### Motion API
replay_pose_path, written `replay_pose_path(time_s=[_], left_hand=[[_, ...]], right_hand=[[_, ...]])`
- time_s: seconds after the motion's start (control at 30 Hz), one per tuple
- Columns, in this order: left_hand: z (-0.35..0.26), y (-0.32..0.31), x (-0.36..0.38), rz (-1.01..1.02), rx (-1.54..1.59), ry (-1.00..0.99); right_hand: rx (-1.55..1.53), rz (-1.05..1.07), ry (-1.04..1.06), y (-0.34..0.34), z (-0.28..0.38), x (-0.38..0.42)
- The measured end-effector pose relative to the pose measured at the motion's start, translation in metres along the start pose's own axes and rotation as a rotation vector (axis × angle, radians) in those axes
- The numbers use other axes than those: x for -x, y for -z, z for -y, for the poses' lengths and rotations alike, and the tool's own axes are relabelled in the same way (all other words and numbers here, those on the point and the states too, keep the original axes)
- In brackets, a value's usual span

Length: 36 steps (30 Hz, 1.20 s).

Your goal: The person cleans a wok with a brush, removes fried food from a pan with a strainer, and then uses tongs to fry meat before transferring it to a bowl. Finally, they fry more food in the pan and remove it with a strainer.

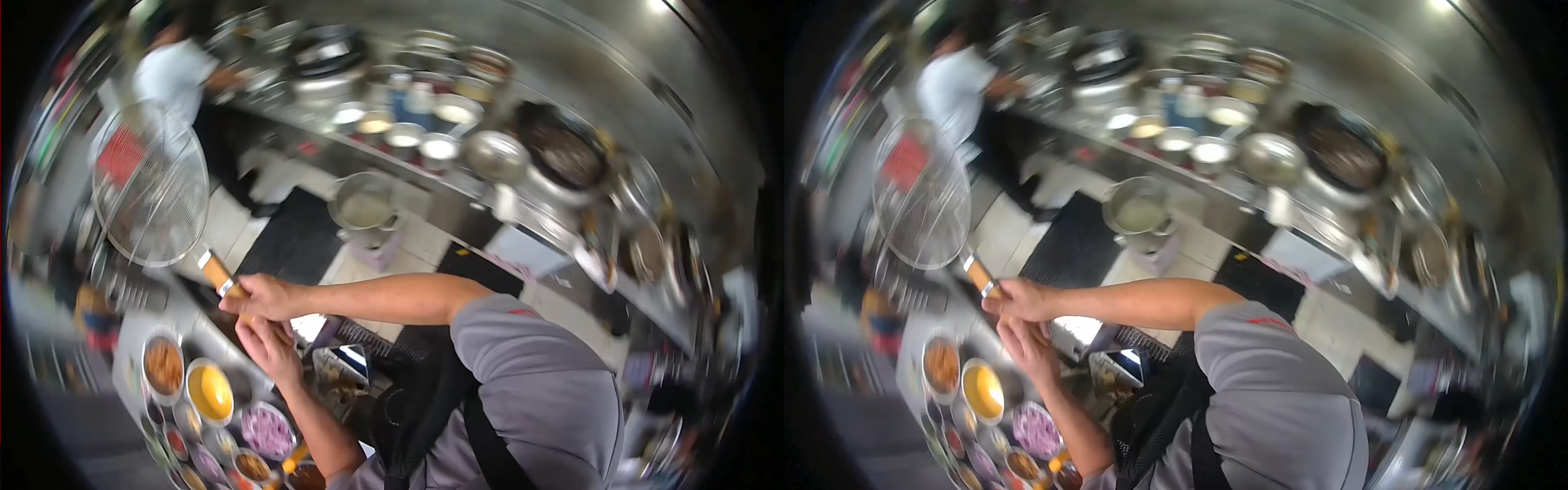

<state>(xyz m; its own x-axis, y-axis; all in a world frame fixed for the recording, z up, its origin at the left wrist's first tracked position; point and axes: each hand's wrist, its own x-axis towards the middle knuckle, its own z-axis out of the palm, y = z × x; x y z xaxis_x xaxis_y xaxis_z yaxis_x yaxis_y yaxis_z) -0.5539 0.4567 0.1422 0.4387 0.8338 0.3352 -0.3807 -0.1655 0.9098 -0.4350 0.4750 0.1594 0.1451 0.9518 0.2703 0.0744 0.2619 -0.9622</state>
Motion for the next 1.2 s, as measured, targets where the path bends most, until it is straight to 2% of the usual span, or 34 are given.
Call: replay_pose_path(time_s=[0.03,0.1,0.13,0.17,0.2,0.23,0.27,0.3,0.33,0.37,0.4,0.43,0.5,0.57,0.63,0.67,0.7,0.77,0.8,0.83,0.9,0.93,0.97,1.07,1.13,1.17,1.2], left_hand=[[0.005,-0.025,0.006,0.076,0.042,0.051],[0.024,-0.056,0.026,0.2,0.019,0.116],[0.023,-0.091,0.039,0.253,-0.007,0.101],[0.036,-0.112,0.052,0.332,0.008,0.105],[0.041,-0.137,0.063,0.415,0.017,0.153],[0.046,-0.163,0.074,0.489,0.025,0.197],[0.059,-0.189,0.083,0.586,0.106,0.249],[0.065,-0.217,0.091,0.669,0.092,0.317],[0.079,-0.24,0.099,0.734,0.125,0.379],[0.094,-0.267,0.107,0.799,0.148,0.443],[0.105,-0.3,0.116,0.815,0.16,0.483],[0.117,-0.326,0.125,0.834,0.147,0.491],[0.146,-0.37,0.14,0.806,0.139,0.643],[0.165,-0.403,0.151,0.784,0.089,0.687],[0.18,-0.415,0.149,0.797,0.033,0.688],[0.192,-0.413,0.145,0.757,-0.001,0.706],[0.191,-0.415,0.142,0.707,-0.029,0.697],[0.189,-0.42,0.14,0.728,-0.179,0.713],[0.192,-0.418,0.138,0.736,-0.173,0.706],[0.192,-0.417,0.137,0.717,-0.186,0.702],[0.194,-0.424,0.131,0.656,-0.253,0.73],[0.192,-0.426,0.127,0.678,-0.253,0.728],[0.192,-0.427,0.124,0.669,-0.244,0.729],[0.194,-0.42,0.112,0.767,-0.277,0.74],[0.21,-0.413,0.11,0.817,-0.241,0.726],[0.212,-0.409,0.113,0.827,-0.221,0.727],[0.21,-0.404,0.117,0.815,-0.234,0.663]], right_hand=[[0.193,0.006,-0.058,0.038,0.023,0.03],[0.49,-0.006,0.107,0.1,0.025,0.095],[0.584,-0.157,0.144,0.13,0.037,0.146],[0.693,-0.239,0.078,0.163,0.045,0.199],[0.668,-0.331,-0.095,0.194,0.052,0.252],[0.742,-0.509,-0.107,0.222,0.072,0.307],[0.829,-0.72,-0.118,0.251,0.065,0.368],[0.77,-0.931,-0.236,0.269,0.081,0.427],[0.511,-1.217,-0.316,0.278,0.092,0.473],[0.654,-1.449,-0.396,0.296,0.098,0.522],[1.202,-1.513,-0.37,0.318,0.094,0.584],[1.42,-1.636,-0.461,0.332,0.088,0.644],[1.654,-1.904,-0.85,0.336,0.084,0.743],[1.404,-1.997,-1.29,0.322,0.083,0.821],[1.358,-2.002,-1.301,0.308,0.06,0.877],[0.473,-2.252,-0.979,0.306,0.055,0.884],[-0.392,-2.228,-0.612,0.313,0.052,0.885],[-0.581,-1.988,-0.329,0.322,0.054,0.88],[-0.542,-2.042,-0.211,0.327,0.058,0.869],[-0.557,-2.022,-0.22,0.329,0.06,0.861],[-0.097,-2.162,-0.489,0.33,0.067,0.849],[0.098,-2.173,-0.552,0.33,0.076,0.841],[0.109,-2.165,-0.55,0.337,0.092,0.838],[0.763,-1.853,-0.84,0.359,0.125,0.843],[0.847,-1.796,-0.819,0.391,0.163,0.805],[0.927,-1.745,-0.79,0.408,0.154,0.815],[1.011,-1.659,-0.86,0.422,0.17,0.798]])
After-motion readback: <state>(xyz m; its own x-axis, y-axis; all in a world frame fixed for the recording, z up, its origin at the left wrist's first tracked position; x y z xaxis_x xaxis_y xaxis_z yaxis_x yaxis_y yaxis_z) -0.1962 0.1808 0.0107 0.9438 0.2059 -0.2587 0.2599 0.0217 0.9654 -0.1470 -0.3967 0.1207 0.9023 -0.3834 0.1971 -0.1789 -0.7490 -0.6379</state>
